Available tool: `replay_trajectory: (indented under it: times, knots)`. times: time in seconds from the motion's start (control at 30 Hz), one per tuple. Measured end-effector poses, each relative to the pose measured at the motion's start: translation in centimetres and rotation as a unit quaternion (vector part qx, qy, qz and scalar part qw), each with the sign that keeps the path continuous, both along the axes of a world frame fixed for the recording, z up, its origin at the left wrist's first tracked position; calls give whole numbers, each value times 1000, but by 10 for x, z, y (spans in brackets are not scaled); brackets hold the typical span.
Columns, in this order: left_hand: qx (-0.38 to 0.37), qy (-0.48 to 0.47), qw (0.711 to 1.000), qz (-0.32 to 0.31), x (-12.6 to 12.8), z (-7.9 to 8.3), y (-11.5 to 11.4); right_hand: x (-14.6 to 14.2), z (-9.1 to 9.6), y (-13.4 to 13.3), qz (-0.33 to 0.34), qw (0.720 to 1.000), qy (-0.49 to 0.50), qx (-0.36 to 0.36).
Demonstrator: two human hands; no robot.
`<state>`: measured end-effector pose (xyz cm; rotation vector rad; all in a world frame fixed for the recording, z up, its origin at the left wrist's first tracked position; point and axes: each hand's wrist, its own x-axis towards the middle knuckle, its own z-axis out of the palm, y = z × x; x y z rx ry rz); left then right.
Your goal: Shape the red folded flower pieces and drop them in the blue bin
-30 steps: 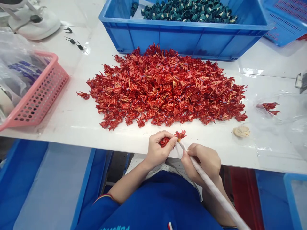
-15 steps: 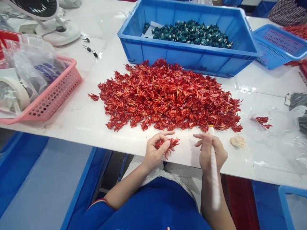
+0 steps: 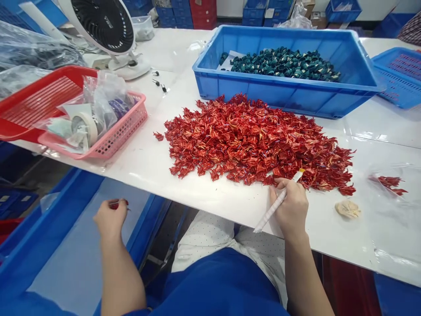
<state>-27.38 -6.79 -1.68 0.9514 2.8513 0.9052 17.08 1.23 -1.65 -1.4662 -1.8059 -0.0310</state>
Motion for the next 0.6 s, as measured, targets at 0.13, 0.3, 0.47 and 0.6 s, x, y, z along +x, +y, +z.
replay_trajectory:
  times: [0.13, 0.3, 0.47, 0.6]
  knots:
    - [-31, -2, 996, 80, 1, -2, 5, 2, -2, -1, -7, 1000, 0, 0]
    - [76, 33, 991, 109, 28, 0, 30, -3, 3, -3, 4, 999, 27, 28]
    - [269, -66, 950, -146, 110, 4, 52, -22, 7, -4, 46, 996, 61, 41]
    - [274, -129, 874, -379, 181, 12, 66, -39, 6, -2, 90, 995, 29, 33]
